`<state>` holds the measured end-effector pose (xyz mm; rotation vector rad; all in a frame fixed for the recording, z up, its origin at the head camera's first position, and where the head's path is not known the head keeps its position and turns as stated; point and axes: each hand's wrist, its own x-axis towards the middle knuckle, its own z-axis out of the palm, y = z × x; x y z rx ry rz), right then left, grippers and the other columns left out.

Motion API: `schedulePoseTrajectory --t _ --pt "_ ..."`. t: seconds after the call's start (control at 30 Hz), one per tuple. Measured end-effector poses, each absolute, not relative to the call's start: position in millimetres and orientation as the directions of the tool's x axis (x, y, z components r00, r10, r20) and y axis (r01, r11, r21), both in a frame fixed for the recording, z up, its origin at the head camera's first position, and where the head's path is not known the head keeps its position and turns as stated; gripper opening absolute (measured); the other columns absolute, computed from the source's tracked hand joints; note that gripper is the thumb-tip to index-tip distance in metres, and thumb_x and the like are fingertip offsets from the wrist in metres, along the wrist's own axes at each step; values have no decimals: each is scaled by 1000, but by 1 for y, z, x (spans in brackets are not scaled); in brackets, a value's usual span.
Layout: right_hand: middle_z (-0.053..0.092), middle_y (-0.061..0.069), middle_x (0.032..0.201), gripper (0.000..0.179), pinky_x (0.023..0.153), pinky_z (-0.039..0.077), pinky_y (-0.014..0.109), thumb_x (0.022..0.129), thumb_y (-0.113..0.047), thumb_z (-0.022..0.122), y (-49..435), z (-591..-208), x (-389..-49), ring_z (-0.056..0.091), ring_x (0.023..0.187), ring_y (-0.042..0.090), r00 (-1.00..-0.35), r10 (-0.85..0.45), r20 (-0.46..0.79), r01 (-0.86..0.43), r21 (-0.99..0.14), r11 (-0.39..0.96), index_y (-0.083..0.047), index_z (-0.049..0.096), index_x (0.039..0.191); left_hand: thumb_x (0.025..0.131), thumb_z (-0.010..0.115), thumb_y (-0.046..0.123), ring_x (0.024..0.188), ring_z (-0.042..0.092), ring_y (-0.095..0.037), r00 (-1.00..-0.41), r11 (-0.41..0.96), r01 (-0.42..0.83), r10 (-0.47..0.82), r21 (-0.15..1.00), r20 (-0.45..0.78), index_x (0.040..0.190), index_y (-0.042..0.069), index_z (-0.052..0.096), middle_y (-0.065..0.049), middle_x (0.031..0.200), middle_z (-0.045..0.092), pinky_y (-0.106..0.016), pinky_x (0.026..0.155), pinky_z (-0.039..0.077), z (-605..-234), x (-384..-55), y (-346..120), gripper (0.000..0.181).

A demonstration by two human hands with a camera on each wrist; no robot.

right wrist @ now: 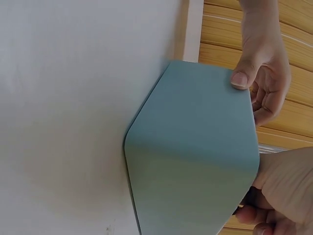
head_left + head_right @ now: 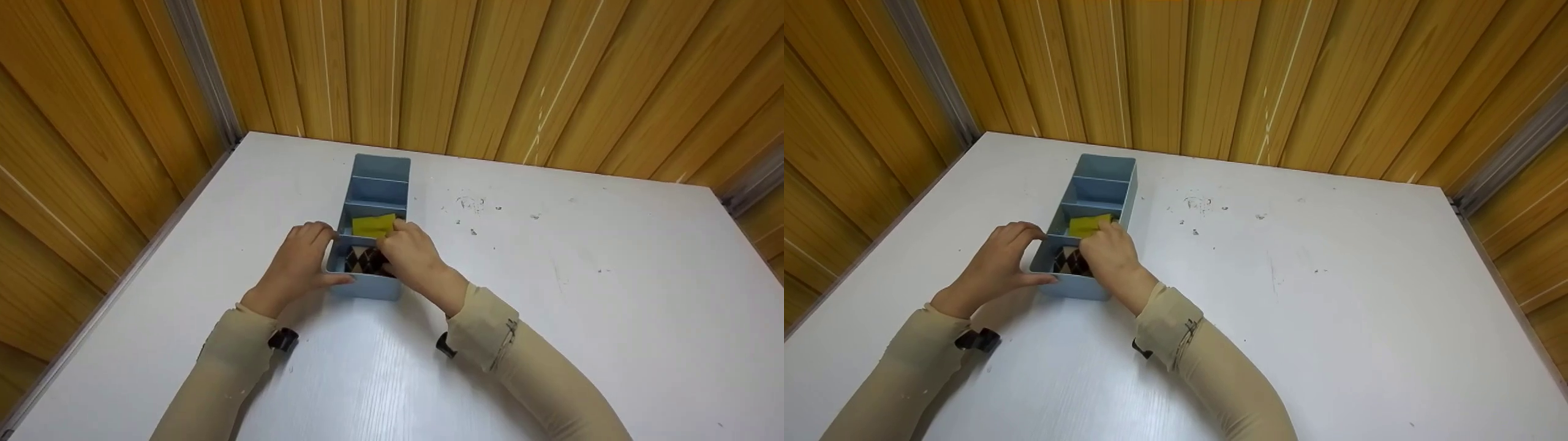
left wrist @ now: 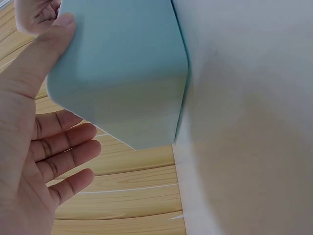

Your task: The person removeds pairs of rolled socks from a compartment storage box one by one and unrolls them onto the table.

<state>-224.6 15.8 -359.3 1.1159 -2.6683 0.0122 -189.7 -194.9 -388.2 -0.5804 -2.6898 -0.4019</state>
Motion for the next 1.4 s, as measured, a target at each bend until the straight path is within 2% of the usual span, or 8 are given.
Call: schedulePoseTrajectory --t 0.23,0.43,0.63,0.9,1.0,1.4 --pt "74 8 87 23 71 43 37 76 -18 81 16 -361 -227 57 86 24 -688 -690 226 -701 41 712 -4 72 92 65 82 53 102 57 -27 -842 866 458 351 199 410 110 2 57 -11 107 61 -42 98 46 -389 -189 -194 73" --pt "71 11 84 19 74 48 39 78 -14 79 17 -358 -228 64 80 27 -687 -702 185 -715 0 699 -2 70 89 64 84 52 101 57 -27 -834 863 465 353 196 424 110 2 57 -11 107 61 -43 96 47 -389 -190 -193 74" --pt "71 12 85 15 76 51 41 80 -13 77 16 -354 -227 65 80 28 -706 -690 160 -703 -38 711 -2 71 89 65 83 53 101 57 -27 -840 868 456 348 196 416 111 2 57 -11 108 60 -42 97 46 -388 -190 -194 73" --pt "72 10 80 13 69 52 41 79 -13 77 18 -355 -229 67 73 25 -682 -700 214 -720 -22 694 -4 71 86 63 84 52 101 57 -28 -842 864 458 345 210 415 110 1 58 -12 107 61 -44 96 46 -387 -189 -195 74" --pt "72 9 80 14 68 54 40 80 -15 77 18 -355 -229 67 72 25 -698 -688 199 -707 -37 706 -4 71 87 64 83 53 101 57 -27 -846 867 453 344 207 408 111 2 58 -11 107 61 -44 96 46 -387 -189 -195 74" --pt "74 9 89 14 76 56 39 83 -13 74 21 -347 -232 69 82 25 -733 -661 158 -680 -138 721 -6 73 94 65 83 52 103 57 -28 -868 879 425 327 215 374 112 2 58 -11 109 61 -43 99 45 -386 -189 -194 74"
